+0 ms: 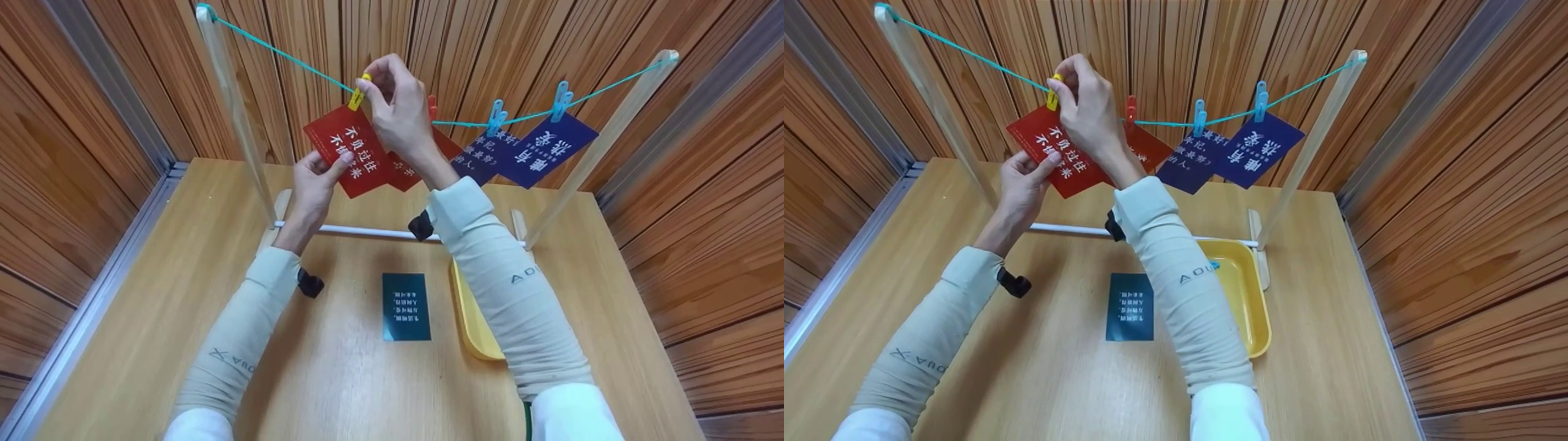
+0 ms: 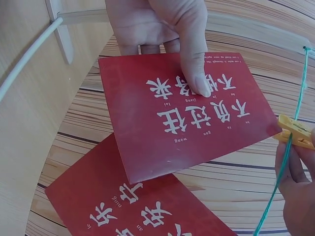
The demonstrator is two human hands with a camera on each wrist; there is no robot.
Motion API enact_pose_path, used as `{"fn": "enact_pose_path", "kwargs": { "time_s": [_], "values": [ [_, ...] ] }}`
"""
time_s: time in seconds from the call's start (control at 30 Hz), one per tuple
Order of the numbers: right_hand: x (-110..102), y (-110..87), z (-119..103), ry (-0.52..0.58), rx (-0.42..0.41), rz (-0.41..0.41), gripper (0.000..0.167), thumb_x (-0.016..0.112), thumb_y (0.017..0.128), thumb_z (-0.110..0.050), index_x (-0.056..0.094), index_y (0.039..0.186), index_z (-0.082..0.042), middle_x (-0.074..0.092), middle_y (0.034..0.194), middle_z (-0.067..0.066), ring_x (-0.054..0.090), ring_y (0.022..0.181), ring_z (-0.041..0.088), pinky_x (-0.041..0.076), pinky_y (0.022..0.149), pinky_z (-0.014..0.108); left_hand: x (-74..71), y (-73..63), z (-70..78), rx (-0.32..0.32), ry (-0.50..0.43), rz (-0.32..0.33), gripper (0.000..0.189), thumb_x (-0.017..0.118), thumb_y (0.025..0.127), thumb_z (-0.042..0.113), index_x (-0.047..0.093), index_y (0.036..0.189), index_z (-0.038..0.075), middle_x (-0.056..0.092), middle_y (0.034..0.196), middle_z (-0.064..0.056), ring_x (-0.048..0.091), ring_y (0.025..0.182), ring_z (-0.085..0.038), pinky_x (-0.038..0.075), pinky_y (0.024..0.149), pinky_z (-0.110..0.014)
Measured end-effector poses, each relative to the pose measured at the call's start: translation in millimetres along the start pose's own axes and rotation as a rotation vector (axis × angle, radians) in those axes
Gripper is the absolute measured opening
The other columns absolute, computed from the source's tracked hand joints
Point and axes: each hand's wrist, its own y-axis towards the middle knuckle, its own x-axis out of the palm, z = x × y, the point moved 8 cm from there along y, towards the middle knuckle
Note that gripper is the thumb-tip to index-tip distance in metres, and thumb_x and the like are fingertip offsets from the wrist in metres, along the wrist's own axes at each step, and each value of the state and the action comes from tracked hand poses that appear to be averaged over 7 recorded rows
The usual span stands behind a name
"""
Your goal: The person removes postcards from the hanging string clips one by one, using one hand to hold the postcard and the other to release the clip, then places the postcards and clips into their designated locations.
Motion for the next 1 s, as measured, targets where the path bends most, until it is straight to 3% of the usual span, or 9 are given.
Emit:
{"fn": "enact_pose_path", "kwargs": {
  "time_s": [0.23, 0.57, 1.0],
  "values": [
    [-10, 0.7, -2, 0.031, -0.015, 0.042, 0.018, 0.062, 0.106, -0.013, 0.061, 0.118, 0.0, 0.068, 0.106, 0.009, 0.066, 0.095, 0.018, 0.054, 0.086, 0.022, 2.4, -0.4, -2.3, -0.025, 0.019, -0.006, 0.043, 0.075, 0.098, 0.019, 0.063, 0.136, 0.002, 0.074, 0.129, -0.01, 0.073, 0.118, -0.023, 0.06, 0.104, -0.04],
    [-19, -1.5, -8, 0.076, -0.032, 0.06, 0.02, 0.062, 0.105, -0.012, 0.06, 0.118, 0.003, 0.069, 0.107, 0.011, 0.067, 0.095, 0.013, 0.054, 0.088, 0.023, 3.9, -4.7, -2.9, -0.007, 0.012, -0.017, 0.045, 0.075, 0.098, 0.021, 0.063, 0.137, 0.003, 0.075, 0.129, -0.009, 0.073, 0.119, -0.025, 0.06, 0.103, -0.041],
    [-29, -14.0, -10, 0.054, -0.057, 0.095, 0.025, 0.064, 0.105, -0.015, 0.059, 0.121, 0.003, 0.07, 0.114, 0.012, 0.071, 0.103, 0.015, 0.058, 0.096, 0.026, 2.8, -11.8, -2.7, -0.019, 0.05, -0.011, 0.048, 0.077, 0.097, 0.025, 0.063, 0.137, 0.003, 0.072, 0.132, -0.013, 0.072, 0.12, -0.024, 0.061, 0.102, -0.039]
  ]
}}
